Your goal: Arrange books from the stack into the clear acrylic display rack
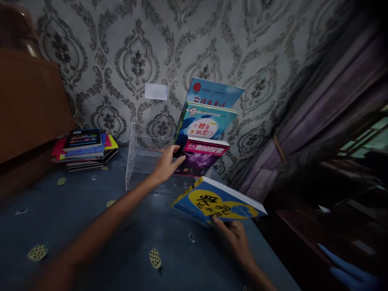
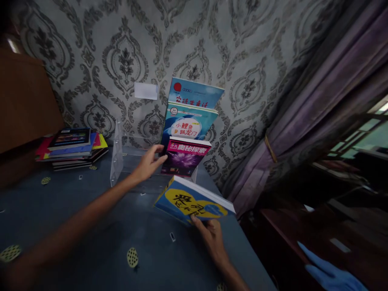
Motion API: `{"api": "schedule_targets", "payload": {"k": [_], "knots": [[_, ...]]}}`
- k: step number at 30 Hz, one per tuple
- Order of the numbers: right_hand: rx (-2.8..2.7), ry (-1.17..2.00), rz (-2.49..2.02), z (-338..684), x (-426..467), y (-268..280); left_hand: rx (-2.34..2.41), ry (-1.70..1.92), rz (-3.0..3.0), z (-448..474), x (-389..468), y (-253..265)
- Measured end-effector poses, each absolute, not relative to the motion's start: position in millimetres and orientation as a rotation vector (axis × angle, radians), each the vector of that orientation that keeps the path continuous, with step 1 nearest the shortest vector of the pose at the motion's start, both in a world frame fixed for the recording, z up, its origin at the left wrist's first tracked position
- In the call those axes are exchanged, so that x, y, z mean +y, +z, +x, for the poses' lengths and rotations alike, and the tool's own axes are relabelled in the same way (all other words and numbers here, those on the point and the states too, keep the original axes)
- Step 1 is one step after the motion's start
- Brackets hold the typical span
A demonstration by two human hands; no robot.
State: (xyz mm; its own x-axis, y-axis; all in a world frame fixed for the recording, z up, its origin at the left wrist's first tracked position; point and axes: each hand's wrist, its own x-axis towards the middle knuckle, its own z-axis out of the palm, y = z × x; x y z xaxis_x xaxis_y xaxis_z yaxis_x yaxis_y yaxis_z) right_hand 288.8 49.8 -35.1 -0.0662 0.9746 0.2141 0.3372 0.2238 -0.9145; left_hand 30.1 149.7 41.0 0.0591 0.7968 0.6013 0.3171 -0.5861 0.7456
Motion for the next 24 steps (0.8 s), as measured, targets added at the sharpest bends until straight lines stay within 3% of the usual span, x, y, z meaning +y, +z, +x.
{"api": "schedule_targets", "payload": {"k": [14,17,20,24], "knots": [[-1.651,0.890,-1.241,301,50,-52,1.996,0.904,2.272,49,167,64],[-1.656,0.897,-1.214,301,50,-50,2.108,0.905,2.273,45,168,63],[-1.651,0.873,-1.204,304,54,-42,1.979,1.112,2.203,38,174,54],[-1.700,0.813,-1.177,308,80,-20,1.435,1.345,1.941,29,184,41]]}}
